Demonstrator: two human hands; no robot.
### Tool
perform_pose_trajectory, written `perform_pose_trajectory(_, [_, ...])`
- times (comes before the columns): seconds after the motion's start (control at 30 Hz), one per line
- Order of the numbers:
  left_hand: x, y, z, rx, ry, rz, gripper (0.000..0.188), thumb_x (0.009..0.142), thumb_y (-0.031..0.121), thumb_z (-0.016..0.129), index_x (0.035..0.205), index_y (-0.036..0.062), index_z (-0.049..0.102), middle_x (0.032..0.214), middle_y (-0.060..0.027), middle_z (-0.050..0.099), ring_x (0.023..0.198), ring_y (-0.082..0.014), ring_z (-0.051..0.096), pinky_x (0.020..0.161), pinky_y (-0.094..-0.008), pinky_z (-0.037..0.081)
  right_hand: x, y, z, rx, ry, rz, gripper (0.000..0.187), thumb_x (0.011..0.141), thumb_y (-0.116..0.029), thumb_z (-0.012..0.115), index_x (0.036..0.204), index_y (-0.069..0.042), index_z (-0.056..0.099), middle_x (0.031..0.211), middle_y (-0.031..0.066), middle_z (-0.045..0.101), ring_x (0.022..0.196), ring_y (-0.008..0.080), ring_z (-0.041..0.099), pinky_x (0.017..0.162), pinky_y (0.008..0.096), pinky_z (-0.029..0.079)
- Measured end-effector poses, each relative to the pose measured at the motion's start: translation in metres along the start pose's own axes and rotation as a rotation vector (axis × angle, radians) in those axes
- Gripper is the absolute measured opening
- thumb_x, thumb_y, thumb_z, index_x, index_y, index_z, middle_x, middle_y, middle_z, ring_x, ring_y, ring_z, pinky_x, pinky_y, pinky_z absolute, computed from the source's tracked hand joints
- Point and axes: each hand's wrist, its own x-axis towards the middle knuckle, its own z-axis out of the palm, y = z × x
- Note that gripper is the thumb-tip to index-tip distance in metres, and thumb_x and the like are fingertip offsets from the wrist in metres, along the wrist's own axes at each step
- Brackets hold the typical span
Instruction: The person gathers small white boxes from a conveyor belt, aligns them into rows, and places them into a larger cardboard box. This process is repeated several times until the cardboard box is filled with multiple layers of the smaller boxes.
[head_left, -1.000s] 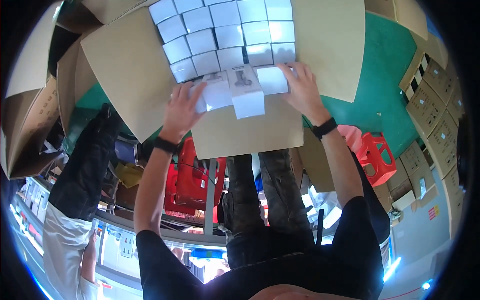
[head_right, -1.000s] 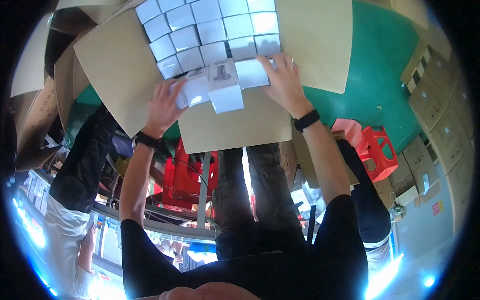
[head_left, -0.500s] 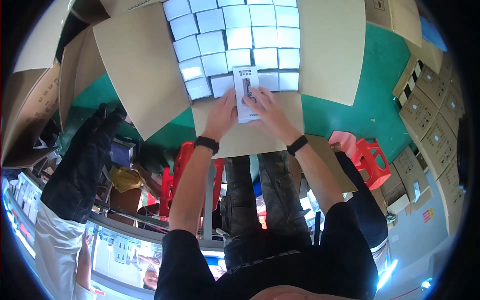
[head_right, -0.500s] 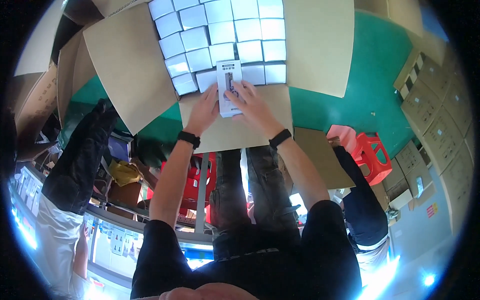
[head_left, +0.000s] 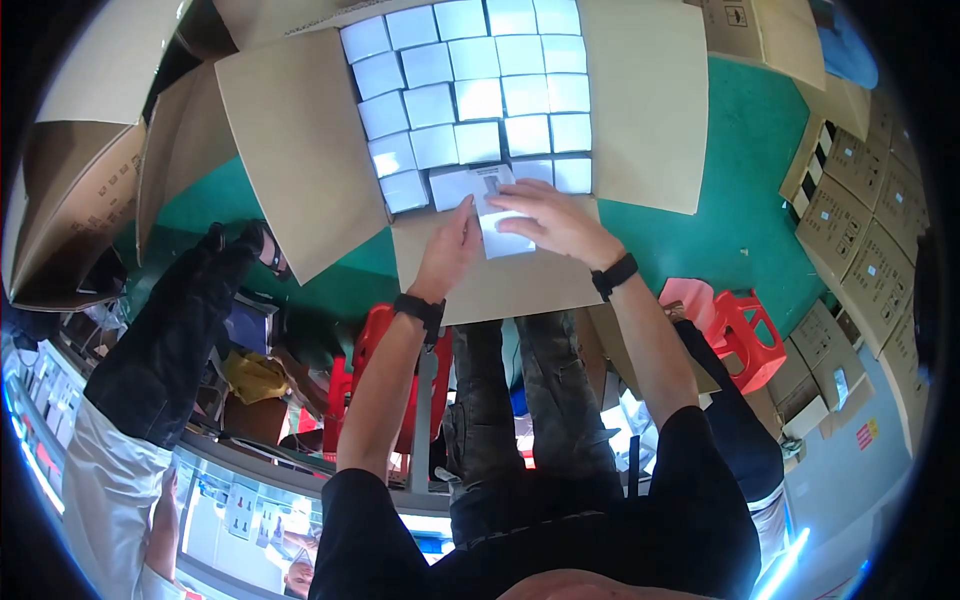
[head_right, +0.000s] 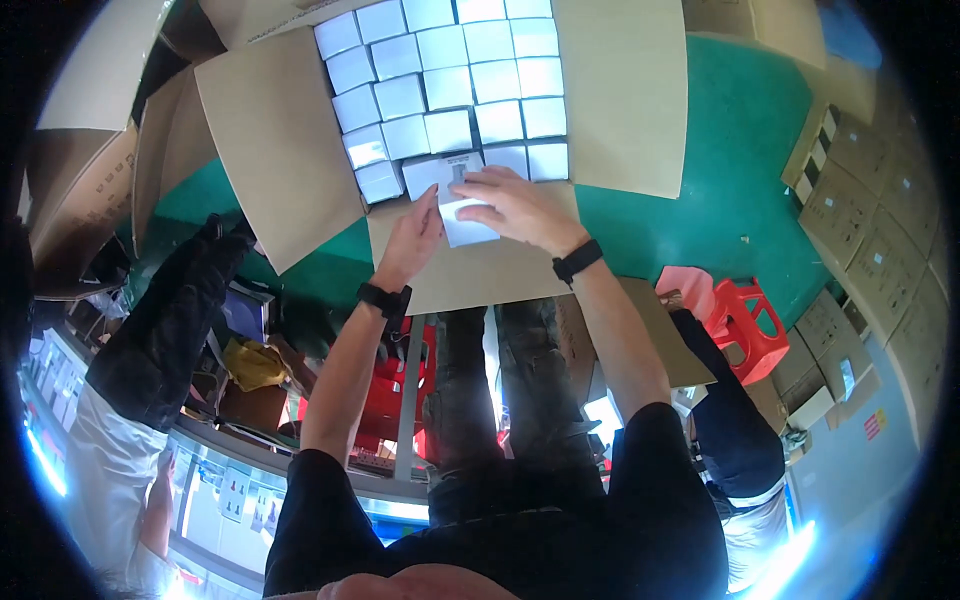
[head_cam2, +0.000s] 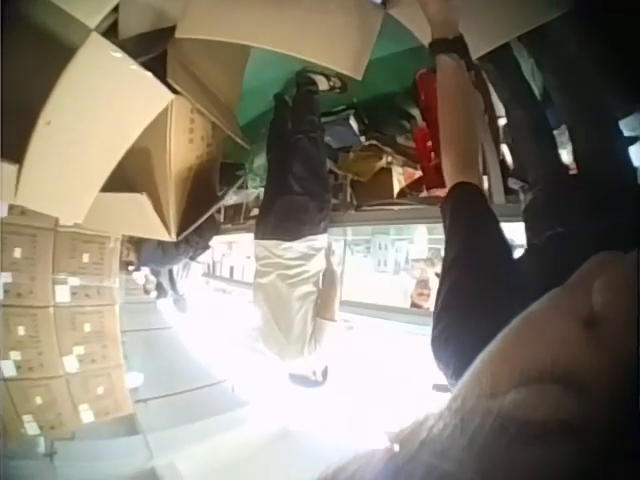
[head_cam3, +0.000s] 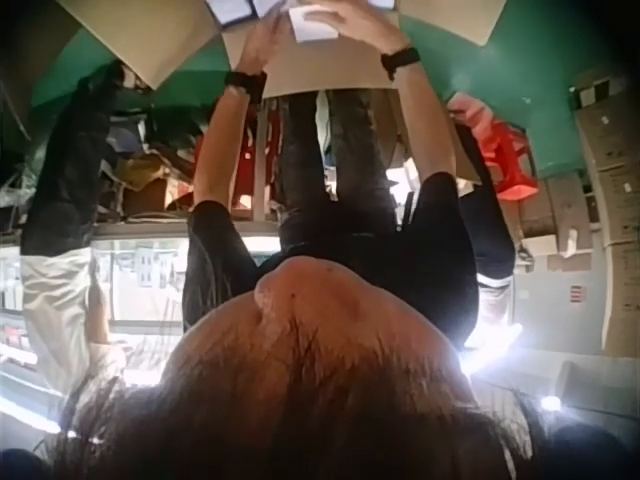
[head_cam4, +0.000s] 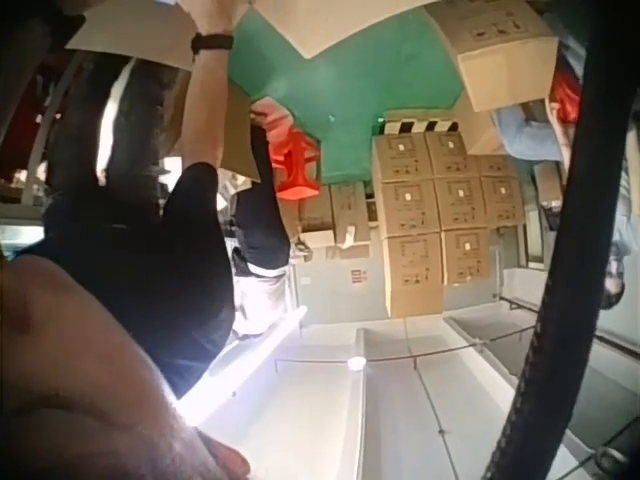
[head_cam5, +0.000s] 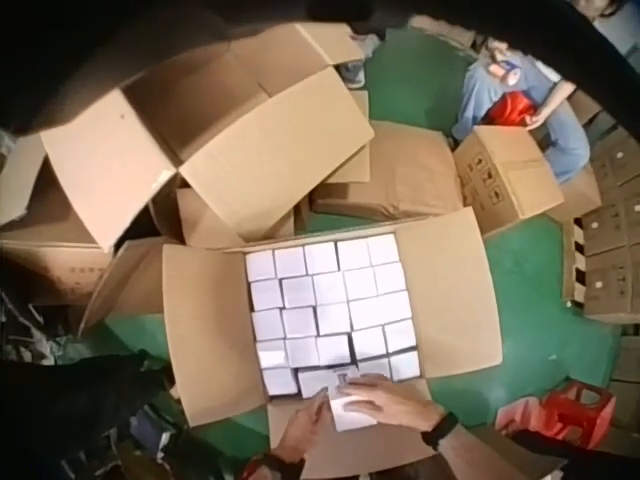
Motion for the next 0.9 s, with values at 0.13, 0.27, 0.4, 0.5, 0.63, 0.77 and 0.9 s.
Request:
perform_pose_trajectory(0.13, [0.014,-0.001,-0.007,-0.132,-0.094,-0.199,0.044,0.103,0.019,0.047,0.144,0.0030,0.045,0.098,-0.0151,0.070,0.085,-0.0185,0.069,0.079,-0.0326,0.055,0.010,-0.004,-0.013,0.030,-0.059,0.031,0.042,0.096,-0.033,0.064,0.129,-0.008,0.063,0.133,0.0158,0.060,0.122,0.0341,0.055,0.102,0.0404,0.045])
perform_pose_trajectory(0.27, [0.024,0.008,0.002,0.051,-0.071,-0.119,0.043,0.104,0.022,0.046,0.143,0.0015,0.047,0.097,-0.0129,0.070,0.085,-0.0183,0.069,0.080,-0.0324,0.056,0.003,0.004,-0.012,0.093,-0.070,0.090,0.043,0.096,-0.036,0.062,0.127,-0.006,0.063,0.132,0.0180,0.059,0.120,0.0373,0.054,0.100,0.0423,0.046])
perform_pose_trajectory(0.4, [0.019,-0.012,-0.003,-0.056,-0.019,-0.152,0.045,0.105,0.024,0.044,0.145,0.0031,0.045,0.099,-0.0123,0.070,0.089,-0.0188,0.069,0.081,-0.0326,0.056,0.014,-0.017,-0.005,0.057,-0.037,0.100,0.043,0.096,-0.038,0.062,0.126,-0.006,0.063,0.133,0.0187,0.059,0.121,0.0391,0.053,0.100,0.0433,0.046])
perform_pose_trajectory(0.5, [0.013,-0.025,-0.010,-0.485,0.025,-0.162,0.048,0.105,0.025,0.043,0.148,0.0048,0.041,0.102,-0.0128,0.069,0.095,-0.0186,0.069,0.082,-0.0322,0.056,0.020,-0.030,0.003,-0.018,-0.024,0.074,0.043,0.096,-0.037,0.062,0.127,-0.007,0.063,0.134,0.0185,0.058,0.123,0.0400,0.052,0.102,0.0434,0.045])
perform_pose_trajectory(0.63, [0.014,-0.035,-0.013,-0.303,-0.043,-0.198,0.048,0.104,0.023,0.045,0.148,0.0040,0.039,0.101,-0.0148,0.068,0.095,-0.0206,0.069,0.080,-0.0341,0.055,0.011,-0.018,0.021,-0.049,0.009,0.006,0.041,0.095,-0.033,0.064,0.129,-0.009,0.063,0.135,0.0184,0.057,0.126,0.0409,0.051,0.104,0.0436,0.044])
perform_pose_trajectory(0.77, [0.016,-0.036,0.016,0.043,-0.033,-0.030,0.043,0.100,0.021,0.045,0.137,0.0010,0.049,0.097,-0.0289,0.067,0.090,-0.0432,0.066,0.079,-0.0487,0.052,-0.019,0.017,0.029,0.025,0.089,-0.055,0.040,0.094,-0.027,0.067,0.129,-0.009,0.063,0.136,0.0187,0.057,0.128,0.0403,0.050,0.106,0.0432,0.042])
perform_pose_trajectory(0.9, [0.000,-0.029,0.029,0.113,-0.034,-0.019,0.040,0.100,0.024,0.046,0.132,0.0006,0.052,0.087,-0.0275,0.068,0.082,-0.0429,0.069,0.075,-0.0486,0.053,-0.039,0.024,0.039,0.067,0.124,-0.084,0.039,0.094,-0.033,0.067,0.126,-0.012,0.066,0.138,0.0177,0.057,0.129,0.0425,0.049,0.104,0.0462,0.044])
